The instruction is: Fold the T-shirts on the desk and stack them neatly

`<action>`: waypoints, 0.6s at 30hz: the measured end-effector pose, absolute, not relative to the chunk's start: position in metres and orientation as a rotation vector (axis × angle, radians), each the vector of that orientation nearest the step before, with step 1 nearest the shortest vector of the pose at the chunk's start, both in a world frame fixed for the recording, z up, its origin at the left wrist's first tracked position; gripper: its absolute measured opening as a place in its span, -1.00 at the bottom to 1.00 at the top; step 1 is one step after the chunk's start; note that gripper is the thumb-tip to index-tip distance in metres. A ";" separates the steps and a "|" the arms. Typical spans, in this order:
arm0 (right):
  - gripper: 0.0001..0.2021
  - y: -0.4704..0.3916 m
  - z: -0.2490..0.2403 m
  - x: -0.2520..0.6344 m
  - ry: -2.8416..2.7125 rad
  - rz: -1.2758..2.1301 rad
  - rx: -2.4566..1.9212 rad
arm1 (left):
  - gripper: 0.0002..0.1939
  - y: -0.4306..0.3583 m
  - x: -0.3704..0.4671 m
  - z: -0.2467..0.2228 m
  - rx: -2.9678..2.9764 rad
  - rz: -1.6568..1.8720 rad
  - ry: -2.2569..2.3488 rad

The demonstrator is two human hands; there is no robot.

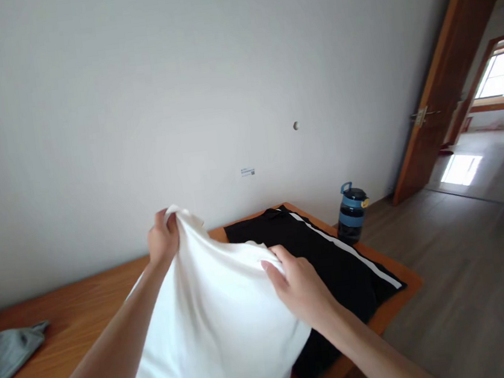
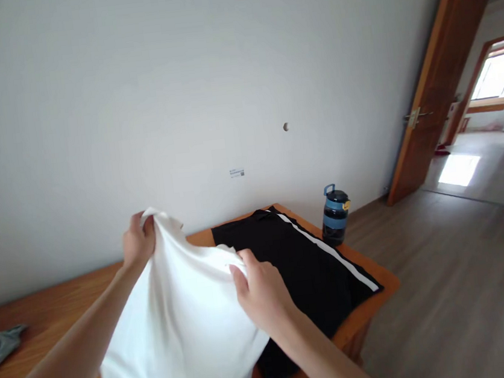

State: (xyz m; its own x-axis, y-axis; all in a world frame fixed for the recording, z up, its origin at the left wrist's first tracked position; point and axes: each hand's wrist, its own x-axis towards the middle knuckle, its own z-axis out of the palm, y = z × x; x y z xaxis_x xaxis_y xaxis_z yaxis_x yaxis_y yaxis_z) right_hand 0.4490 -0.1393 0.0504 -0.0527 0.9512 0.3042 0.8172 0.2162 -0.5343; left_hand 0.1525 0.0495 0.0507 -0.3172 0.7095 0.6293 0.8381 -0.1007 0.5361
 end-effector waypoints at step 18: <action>-0.50 -0.075 -0.071 0.650 -1.606 0.189 -2.443 | -0.20 -0.125 0.288 -0.039 -3.204 -0.079 -1.082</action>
State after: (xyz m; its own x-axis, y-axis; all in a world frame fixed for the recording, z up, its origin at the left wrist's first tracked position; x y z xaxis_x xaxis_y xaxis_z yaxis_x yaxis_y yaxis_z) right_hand 0.6499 -0.0751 -0.0714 0.3974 0.9176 0.0089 0.8906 -0.3833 -0.2449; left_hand 0.2885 -0.1251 -0.0385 0.7971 0.6029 -0.0327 0.5917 -0.7692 0.2413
